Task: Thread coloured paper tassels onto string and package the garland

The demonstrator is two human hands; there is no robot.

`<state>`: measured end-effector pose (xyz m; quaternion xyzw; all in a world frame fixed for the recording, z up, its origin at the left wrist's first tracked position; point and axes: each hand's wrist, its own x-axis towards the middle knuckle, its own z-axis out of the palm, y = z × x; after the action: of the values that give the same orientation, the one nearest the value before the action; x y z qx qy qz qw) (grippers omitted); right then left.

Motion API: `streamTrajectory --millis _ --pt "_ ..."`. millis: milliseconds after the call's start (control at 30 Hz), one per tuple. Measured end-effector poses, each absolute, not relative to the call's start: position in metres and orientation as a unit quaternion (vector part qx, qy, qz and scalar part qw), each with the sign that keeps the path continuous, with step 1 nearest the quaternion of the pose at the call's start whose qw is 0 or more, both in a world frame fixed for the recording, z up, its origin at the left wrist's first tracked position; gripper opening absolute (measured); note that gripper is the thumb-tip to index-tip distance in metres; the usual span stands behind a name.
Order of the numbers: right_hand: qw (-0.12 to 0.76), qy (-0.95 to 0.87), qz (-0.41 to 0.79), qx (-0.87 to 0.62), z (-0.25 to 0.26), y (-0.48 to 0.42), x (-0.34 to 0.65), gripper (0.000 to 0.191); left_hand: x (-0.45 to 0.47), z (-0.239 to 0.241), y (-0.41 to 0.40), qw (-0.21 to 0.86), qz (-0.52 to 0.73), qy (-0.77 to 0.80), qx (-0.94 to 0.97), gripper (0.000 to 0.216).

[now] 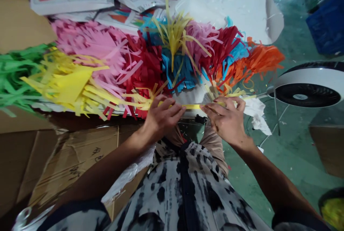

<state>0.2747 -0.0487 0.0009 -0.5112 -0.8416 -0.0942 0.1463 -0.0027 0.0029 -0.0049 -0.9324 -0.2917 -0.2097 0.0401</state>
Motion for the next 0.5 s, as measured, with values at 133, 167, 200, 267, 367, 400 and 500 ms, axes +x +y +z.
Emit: streamTrajectory --millis 133,167,200,267,367,400,500 --pt "0.167 -0.842 -0.092 -0.504 0.003 -0.054 0.291 0.029 -0.039 0.005 0.010 0.013 -0.222 -0.302 -0.927 0.029" --pt "0.167 -0.842 -0.084 -0.505 0.004 -0.054 0.292 0.029 -0.041 0.008 0.011 0.002 -0.227 -0.306 -0.924 0.026" --pt "0.167 -0.841 -0.078 -0.508 0.005 -0.053 0.291 0.028 -0.039 0.010 0.012 -0.001 -0.234 -0.308 -0.922 0.023" --pt "0.163 -0.837 -0.065 -0.518 0.006 -0.051 0.287 0.028 -0.023 0.010 0.012 0.009 -0.251 -0.305 -0.919 0.018" --pt "0.158 -0.831 -0.046 -0.532 0.007 -0.048 0.282 0.028 0.011 0.002 0.012 0.015 -0.247 -0.288 -0.925 0.015" --pt "0.157 -0.829 -0.041 -0.535 0.008 -0.048 0.281 0.027 0.021 -0.001 0.013 0.004 -0.234 -0.286 -0.929 0.014" --pt "0.152 -0.821 -0.042 -0.549 0.010 -0.047 0.280 0.023 0.037 -0.011 0.017 -0.031 -0.198 -0.291 -0.936 0.016"
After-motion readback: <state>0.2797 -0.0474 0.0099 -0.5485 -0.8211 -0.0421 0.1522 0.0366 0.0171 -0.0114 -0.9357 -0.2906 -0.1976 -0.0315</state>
